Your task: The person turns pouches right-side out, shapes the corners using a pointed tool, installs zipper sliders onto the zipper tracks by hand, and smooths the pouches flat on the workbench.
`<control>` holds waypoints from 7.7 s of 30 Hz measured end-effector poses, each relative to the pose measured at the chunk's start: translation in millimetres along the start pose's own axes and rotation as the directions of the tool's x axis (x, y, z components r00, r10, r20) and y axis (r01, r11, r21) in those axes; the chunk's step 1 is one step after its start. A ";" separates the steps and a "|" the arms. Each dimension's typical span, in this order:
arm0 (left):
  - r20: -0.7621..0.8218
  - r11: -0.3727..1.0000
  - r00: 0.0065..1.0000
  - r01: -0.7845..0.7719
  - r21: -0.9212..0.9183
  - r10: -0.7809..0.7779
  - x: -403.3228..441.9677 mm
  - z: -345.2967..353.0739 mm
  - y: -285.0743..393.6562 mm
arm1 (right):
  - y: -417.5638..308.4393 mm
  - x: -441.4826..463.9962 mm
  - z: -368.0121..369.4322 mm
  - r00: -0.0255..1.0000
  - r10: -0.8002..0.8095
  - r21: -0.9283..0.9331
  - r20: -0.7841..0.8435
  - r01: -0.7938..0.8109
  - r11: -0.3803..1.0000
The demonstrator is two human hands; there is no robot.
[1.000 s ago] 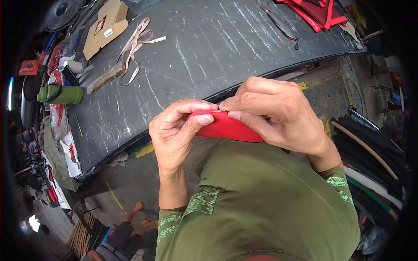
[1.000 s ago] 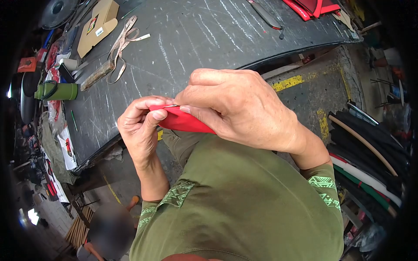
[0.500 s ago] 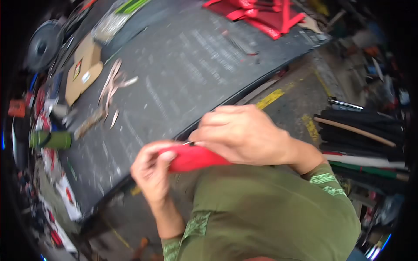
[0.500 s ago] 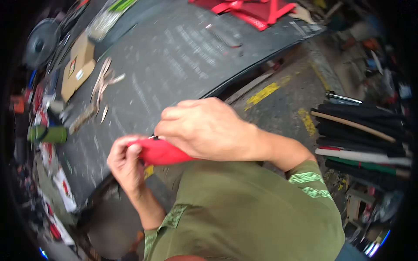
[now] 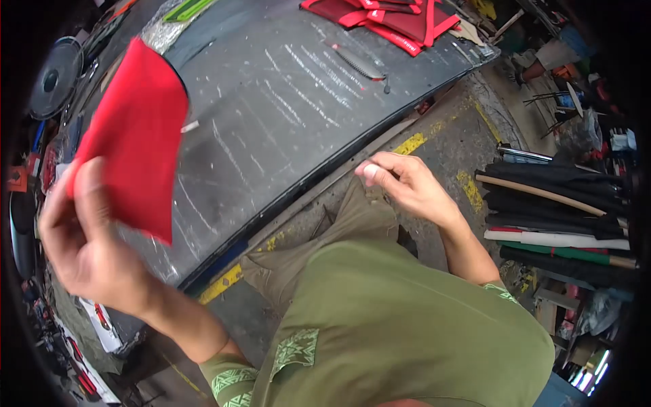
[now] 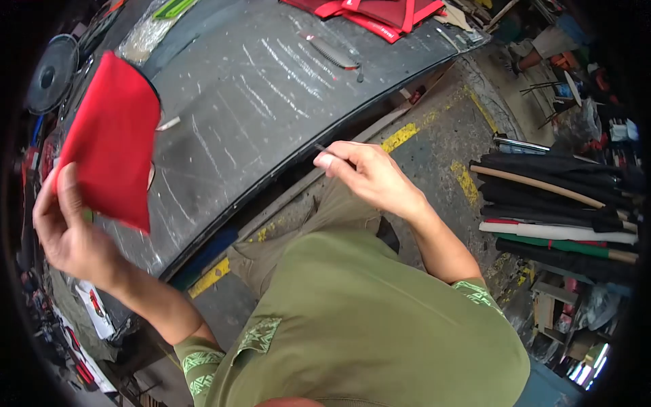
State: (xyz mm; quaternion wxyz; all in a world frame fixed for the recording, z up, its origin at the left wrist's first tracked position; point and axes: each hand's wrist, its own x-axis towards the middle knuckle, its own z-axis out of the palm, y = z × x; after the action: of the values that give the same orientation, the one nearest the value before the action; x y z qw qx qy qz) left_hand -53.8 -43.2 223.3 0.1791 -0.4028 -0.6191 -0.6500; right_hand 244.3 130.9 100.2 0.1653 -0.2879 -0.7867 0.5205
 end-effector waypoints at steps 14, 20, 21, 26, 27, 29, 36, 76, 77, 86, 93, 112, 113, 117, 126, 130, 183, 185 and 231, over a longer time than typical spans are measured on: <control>0.866 0.863 0.499 -0.427 0.268 -0.022 -152.5 90.4 -111.5 | 90.2 16.7 74.2 0.941 0.336 0.451 -0.033 -0.286 0.846; 0.867 0.896 0.472 -0.301 0.327 -0.158 -161.8 90.4 -115.0 | 73.5 46.4 98.1 0.953 0.261 0.395 -0.153 -0.183 0.900; 0.867 0.885 0.472 -0.321 0.336 -0.158 -160.8 90.5 -115.2 | 73.6 50.2 99.4 0.963 0.229 0.353 -0.138 -0.168 0.920; 0.873 0.876 0.459 -0.340 0.341 -0.162 -160.3 90.3 -113.9 | 80.9 50.2 97.5 0.970 0.233 0.489 -0.067 -0.172 0.855; 0.876 0.885 0.455 -0.326 0.332 -0.161 -159.8 89.2 -114.3 | 77.9 48.0 91.8 0.950 0.311 0.611 0.010 -0.252 0.750; 0.880 0.901 0.449 -0.300 0.313 -0.156 -157.0 87.3 -115.8 | 72.9 46.5 82.4 0.890 0.415 0.788 0.190 -0.390 0.477; 0.928 0.881 0.361 -0.407 0.243 -0.089 -148.5 77.8 -105.2 | 71.9 43.2 91.6 0.868 0.390 0.697 0.307 -0.484 0.529; 0.591 0.084 0.087 0.996 -0.033 -0.802 -214.9 59.8 -74.6 | 88.6 44.4 99.4 0.911 0.135 0.747 0.389 -0.398 0.532; 0.597 0.090 0.077 0.996 -0.009 -0.798 -215.1 59.5 -75.4 | 89.4 44.1 98.8 0.909 0.138 0.738 0.393 -0.402 0.541; 0.632 0.066 0.037 0.998 0.023 -0.774 -210.3 54.9 -75.6 | 82.6 47.0 99.8 0.921 0.136 0.693 0.365 -0.366 0.621; 0.641 0.078 0.016 0.995 0.069 -0.767 -215.2 50.4 -79.0 | 87.1 49.5 98.5 0.901 0.132 0.626 0.413 -0.386 0.678; 0.618 0.090 0.016 0.992 0.089 -0.786 -222.2 54.3 -77.8 | 79.8 49.4 89.0 0.914 0.201 0.509 0.352 -0.367 0.779; 0.616 0.087 0.022 0.993 0.076 -0.787 -222.7 54.4 -77.5 | 79.5 49.4 88.6 0.911 0.203 0.499 0.358 -0.370 0.783; 0.621 0.095 0.033 0.993 0.066 -0.783 -224.6 55.1 -76.1 | 80.8 48.8 85.9 0.890 0.216 0.525 0.401 -0.416 0.742; 0.673 0.036 0.202 0.967 -0.252 -0.711 -245.0 91.7 -60.4 | 63.5 27.8 89.3 0.985 0.159 0.722 0.064 -0.156 0.674; 0.745 -0.007 0.006 1.000 -0.015 -0.667 -216.5 86.8 -41.4 | 95.0 26.8 100.2 0.985 0.143 0.635 -0.095 -0.051 0.771; 0.752 0.821 0.659 -0.416 0.391 -0.024 -163.6 56.4 -63.7 | 58.3 34.1 56.6 0.927 -0.305 -0.145 -0.217 0.278 0.950; 0.753 0.862 0.657 -0.374 0.341 -0.013 -175.9 62.0 -85.4 | 67.6 16.2 63.6 0.985 -0.105 0.003 -0.134 0.107 0.994; 0.614 0.961 0.789 -0.151 0.233 -0.025 -193.7 104.0 -101.8 | 65.9 67.3 62.9 0.858 -0.491 -0.533 -0.147 0.350 0.771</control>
State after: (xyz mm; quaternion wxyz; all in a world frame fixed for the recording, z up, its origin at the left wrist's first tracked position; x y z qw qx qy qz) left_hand 21.6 21.2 2.3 0.0441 -0.5834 -0.7122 -0.3878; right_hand 175.2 146.6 11.9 0.3092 -0.2048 -0.9051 0.2081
